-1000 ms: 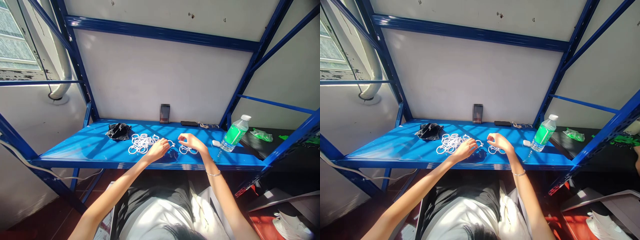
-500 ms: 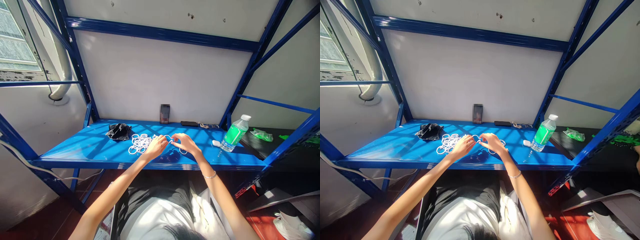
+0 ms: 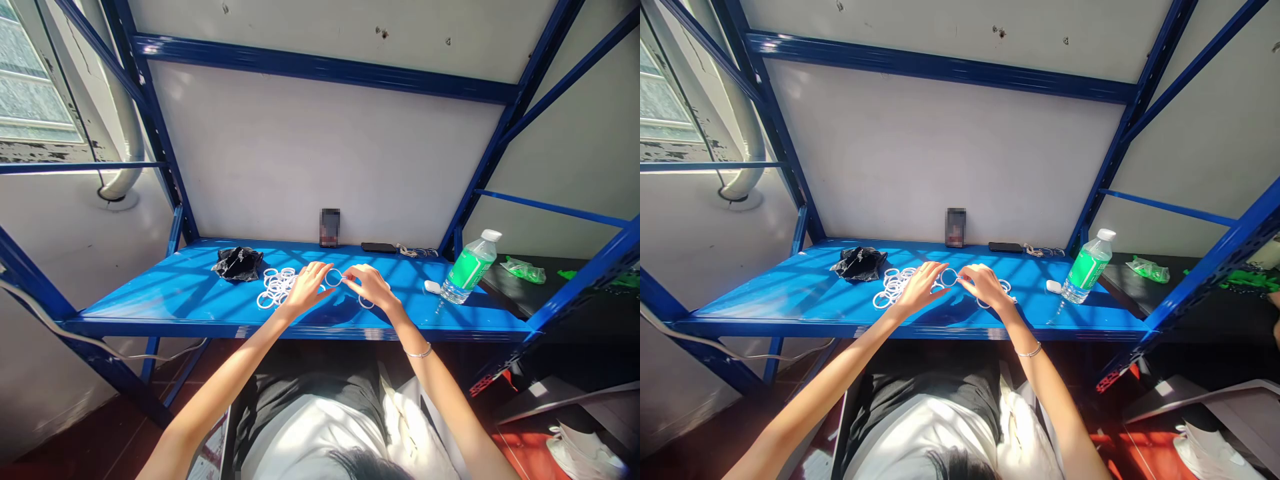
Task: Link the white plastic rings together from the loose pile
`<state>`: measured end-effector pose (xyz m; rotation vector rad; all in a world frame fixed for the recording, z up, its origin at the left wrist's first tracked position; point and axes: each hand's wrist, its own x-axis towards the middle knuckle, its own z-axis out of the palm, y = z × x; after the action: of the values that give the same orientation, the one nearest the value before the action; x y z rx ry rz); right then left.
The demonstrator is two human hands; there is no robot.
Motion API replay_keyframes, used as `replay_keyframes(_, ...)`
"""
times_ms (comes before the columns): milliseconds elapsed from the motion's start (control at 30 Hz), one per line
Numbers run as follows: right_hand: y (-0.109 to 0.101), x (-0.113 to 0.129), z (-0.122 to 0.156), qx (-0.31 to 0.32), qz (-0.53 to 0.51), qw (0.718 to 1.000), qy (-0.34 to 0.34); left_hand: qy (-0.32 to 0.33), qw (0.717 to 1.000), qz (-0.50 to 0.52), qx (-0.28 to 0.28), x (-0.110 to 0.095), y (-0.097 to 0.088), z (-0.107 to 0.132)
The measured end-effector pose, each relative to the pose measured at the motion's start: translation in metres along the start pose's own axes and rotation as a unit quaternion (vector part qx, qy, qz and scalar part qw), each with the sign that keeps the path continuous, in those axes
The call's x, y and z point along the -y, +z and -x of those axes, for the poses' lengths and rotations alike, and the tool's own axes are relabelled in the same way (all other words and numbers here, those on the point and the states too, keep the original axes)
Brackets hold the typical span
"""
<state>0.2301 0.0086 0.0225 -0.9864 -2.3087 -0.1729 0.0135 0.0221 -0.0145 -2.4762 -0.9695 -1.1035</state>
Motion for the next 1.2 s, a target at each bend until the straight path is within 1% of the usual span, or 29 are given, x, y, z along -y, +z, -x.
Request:
replay_keyframes(133, 0.002, -0.002, 0.001, 0.003, -0.002, 1.0, 0.002, -0.019, 1.0, -0.007, 0.003, 0.003, 0.006, 0.002)
replay_keyframes(333, 0.007, -0.004, 0.002, 0.03, -0.01, 0.999, 0.009, -0.02, 0.999, 0.002, 0.026, 0.004, 0.01, 0.003)
replay_keyframes(467, 0.014, -0.003, 0.002, 0.04, -0.006, 0.999, 0.021, -0.027, 0.998, 0.003, 0.048, 0.006, 0.011, 0.005)
replay_keyframes(567, 0.023, -0.002, 0.002, 0.032, -0.008, 0.999, 0.026, -0.027, 0.998, -0.001, 0.051, 0.009, 0.015, 0.007)
replay_keyframes(733, 0.037, -0.004, 0.003, -0.006, -0.007, 1.0, 0.012, -0.027, 0.999, -0.022, 0.041, 0.012, 0.019, 0.01)
replay_keyframes(867, 0.044, -0.006, 0.004, -0.032, -0.003, 0.999, 0.001, -0.022, 0.999, -0.028, 0.02, 0.012, 0.02, 0.011)
replay_keyframes(1067, 0.045, -0.003, 0.005, -0.034, -0.006, 0.999, 0.017, -0.013, 1.0, -0.027, -0.003, 0.012, 0.023, 0.012)
replay_keyframes(1200, 0.044, 0.0, 0.005, -0.035, -0.009, 0.999, 0.017, -0.002, 1.0, -0.021, -0.019, 0.012, 0.023, 0.012)
